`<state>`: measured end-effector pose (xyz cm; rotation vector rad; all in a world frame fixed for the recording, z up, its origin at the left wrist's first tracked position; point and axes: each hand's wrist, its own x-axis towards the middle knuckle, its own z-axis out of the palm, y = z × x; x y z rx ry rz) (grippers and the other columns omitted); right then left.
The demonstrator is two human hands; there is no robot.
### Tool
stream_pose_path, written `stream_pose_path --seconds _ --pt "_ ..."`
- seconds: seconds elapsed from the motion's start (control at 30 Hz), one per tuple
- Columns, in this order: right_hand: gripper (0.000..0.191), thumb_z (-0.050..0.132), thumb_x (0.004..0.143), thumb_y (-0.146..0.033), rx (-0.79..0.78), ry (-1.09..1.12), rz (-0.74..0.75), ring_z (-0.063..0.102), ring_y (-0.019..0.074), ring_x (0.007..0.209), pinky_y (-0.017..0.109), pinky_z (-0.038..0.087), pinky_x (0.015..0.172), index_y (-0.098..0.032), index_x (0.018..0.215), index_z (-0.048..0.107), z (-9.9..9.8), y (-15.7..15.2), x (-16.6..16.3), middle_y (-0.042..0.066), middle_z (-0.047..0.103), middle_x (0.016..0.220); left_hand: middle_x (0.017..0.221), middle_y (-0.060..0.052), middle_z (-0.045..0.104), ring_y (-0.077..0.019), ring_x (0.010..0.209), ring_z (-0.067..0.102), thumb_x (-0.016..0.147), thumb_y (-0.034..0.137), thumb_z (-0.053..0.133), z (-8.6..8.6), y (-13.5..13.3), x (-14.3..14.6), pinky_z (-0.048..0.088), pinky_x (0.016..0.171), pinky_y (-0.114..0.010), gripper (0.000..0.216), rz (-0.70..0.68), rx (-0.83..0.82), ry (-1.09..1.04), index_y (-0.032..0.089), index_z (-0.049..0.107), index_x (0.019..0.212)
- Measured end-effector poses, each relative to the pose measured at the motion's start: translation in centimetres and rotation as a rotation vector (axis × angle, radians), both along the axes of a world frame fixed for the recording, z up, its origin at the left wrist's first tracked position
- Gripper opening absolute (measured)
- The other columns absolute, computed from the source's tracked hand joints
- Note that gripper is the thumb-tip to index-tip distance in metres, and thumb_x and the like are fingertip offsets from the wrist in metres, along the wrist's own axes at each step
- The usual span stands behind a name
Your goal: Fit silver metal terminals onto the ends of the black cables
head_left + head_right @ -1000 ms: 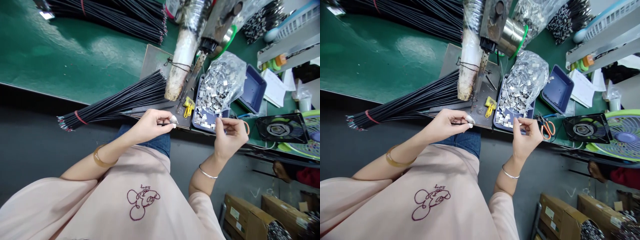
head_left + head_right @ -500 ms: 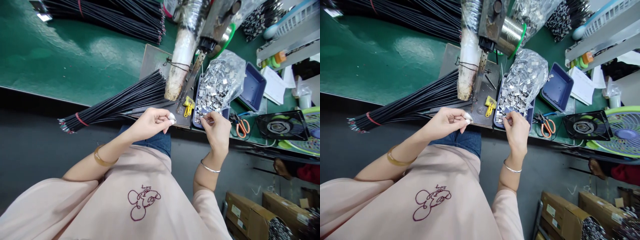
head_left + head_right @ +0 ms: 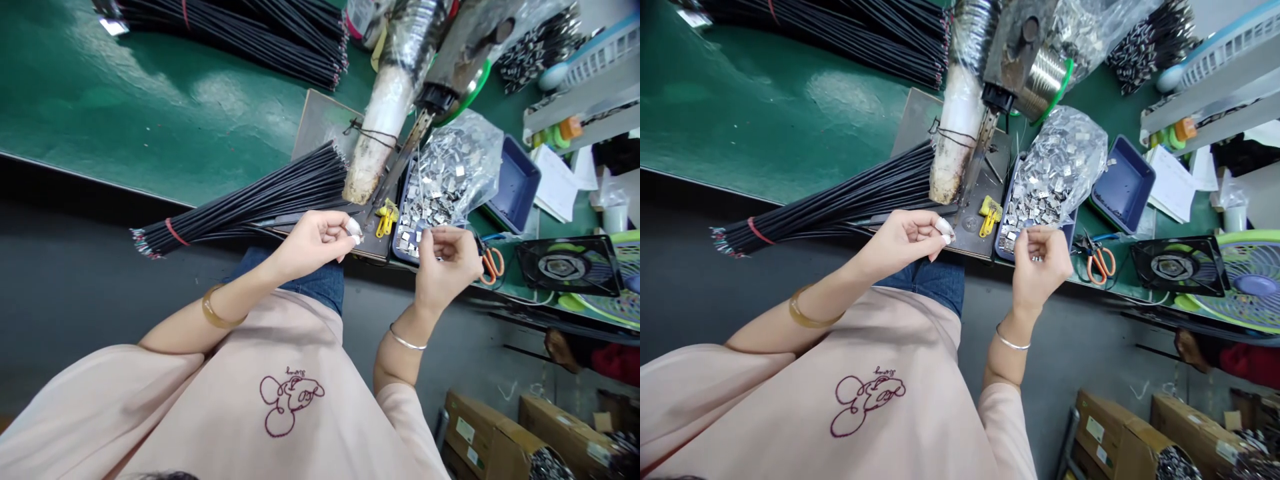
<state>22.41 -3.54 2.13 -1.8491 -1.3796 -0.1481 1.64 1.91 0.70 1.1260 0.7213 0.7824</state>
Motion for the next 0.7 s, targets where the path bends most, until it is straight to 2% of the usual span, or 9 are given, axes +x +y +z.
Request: stream_pose_path --seconds 0.07,0.17,0.27,0.4,0.57,0.7 --pt "0.015 0.062 0.091 -0.03 0.046 0.099 0.063 0.065 0.0143 0.068 0.03 0.054 0.058 -0.023 0.079 0.057 0.2 -0.9 -2.4 0.002 0.068 0.086 0.052 0.004 0.054 -0.0051 0.047 0.048 0.074 0.015 0.068 0.1 -0.1 0.1 0.038 0.048 -0.017 0.006 0.009 0.009 0.023 0.013 0.062 0.074" --pt "0.004 0.067 0.089 -0.024 0.136 0.12 0.251 0.072 0.018 0.09 0.036 0.062 0.079 -0.026 0.087 0.065 0.0 -1.8 -5.2 0.002 0.073 0.095 0.055 0.004 0.053 -0.0042 0.048 0.045 0.074 0.016 0.068 0.3 -0.2 0.1 0.035 0.048 -0.017 0.006 0.014 0.03 0.044 0.012 0.064 0.072" --pt "0.006 0.065 0.09 -0.021 0.111 0.245 0.366 0.073 0.0176 0.094 0.036 0.063 0.079 -0.027 0.092 0.066 -0.7 -1.9 -6.3 0.002 0.074 0.099 0.056 0.003 0.051 -0.0038 0.05 0.042 0.074 0.017 0.068 0.4 -0.1 0.1 0.032 0.048 -0.017 0.009 -0.016 0.058 0.057 0.011 0.065 0.068" --pt "0.007 0.061 0.093 -0.028 -0.04 0.475 0.361 0.074 0.0152 0.086 0.031 0.063 0.073 -0.023 0.089 0.062 -1.3 -1.5 -6.3 0.003 0.073 0.099 0.052 0.004 0.048 -0.0039 0.048 0.039 0.074 0.017 0.067 0.4 0.0 -0.1 0.03 0.047 -0.018 0.012 -0.077 0.054 0.102 0.011 0.064 0.064" --pt "0.003 0.06 0.094 -0.024 0.142 0.452 0.278 0.074 0.0146 0.085 0.032 0.064 0.074 -0.023 0.091 0.06 -1.5 -1.8 -6.4 0.003 0.073 0.098 0.053 0.004 0.051 -0.004 0.048 0.043 0.074 0.017 0.067 0.2 -0.1 0.0 0.034 0.048 -0.016 0.009 -0.032 0.021 0.085 0.011 0.063 0.069" --pt "0.001 0.062 0.092 -0.023 0.15 0.469 0.318 0.075 0.0155 0.087 0.032 0.065 0.073 -0.023 0.092 0.061 -1.8 -2.0 -6.5 0.002 0.073 0.096 0.053 0.003 0.053 -0.0042 0.048 0.045 0.076 0.017 0.067 0.2 0.0 0.0 0.035 0.048 -0.016 0.008 -0.047 0.022 0.087 0.011 0.064 0.072"
